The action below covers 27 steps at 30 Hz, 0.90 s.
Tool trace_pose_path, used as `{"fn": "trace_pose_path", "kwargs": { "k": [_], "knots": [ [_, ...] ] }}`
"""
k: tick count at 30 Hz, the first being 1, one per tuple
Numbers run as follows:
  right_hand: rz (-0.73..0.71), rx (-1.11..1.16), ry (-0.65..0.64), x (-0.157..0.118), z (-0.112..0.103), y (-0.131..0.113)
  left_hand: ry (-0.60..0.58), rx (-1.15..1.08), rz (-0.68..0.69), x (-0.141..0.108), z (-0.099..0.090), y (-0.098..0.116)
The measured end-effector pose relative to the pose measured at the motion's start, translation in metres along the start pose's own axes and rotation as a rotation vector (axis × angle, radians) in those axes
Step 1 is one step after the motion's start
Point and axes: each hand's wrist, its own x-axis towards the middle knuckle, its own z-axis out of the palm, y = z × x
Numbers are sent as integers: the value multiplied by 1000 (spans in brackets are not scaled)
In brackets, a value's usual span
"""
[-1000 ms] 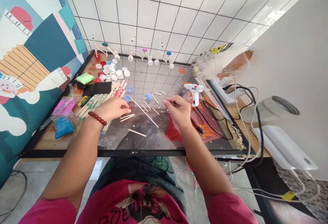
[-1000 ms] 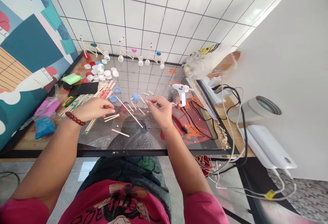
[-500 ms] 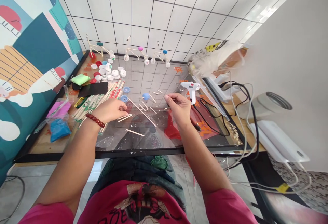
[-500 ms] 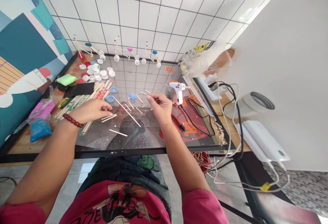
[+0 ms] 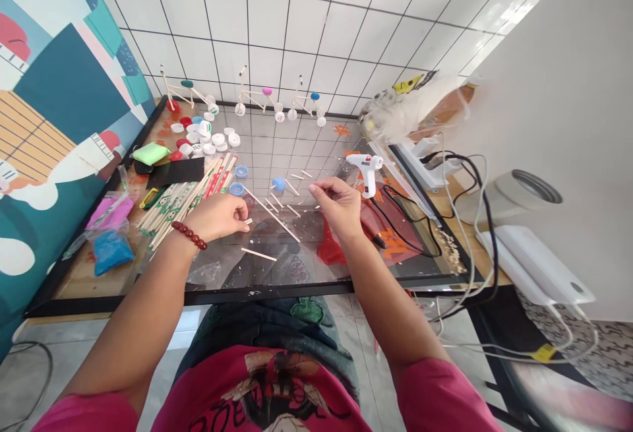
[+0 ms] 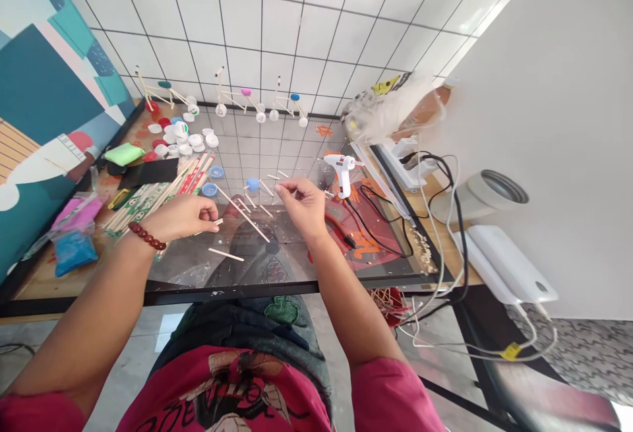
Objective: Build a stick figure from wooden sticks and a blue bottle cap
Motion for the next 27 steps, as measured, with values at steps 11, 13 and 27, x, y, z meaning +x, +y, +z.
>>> {"fn": "trace_pose_path", "kwargs": {
  "k": [11,13,27],
  "knots": [
    [-93,-145,-10,5,4,-2,488,50,87,49,0,50],
    [-155,-173,-12,6,2,-3,442,141,72,63,4,58],
    [-101,-104,-88,8,1,-4,487,-357,139,54,21,59]
  ]
}}
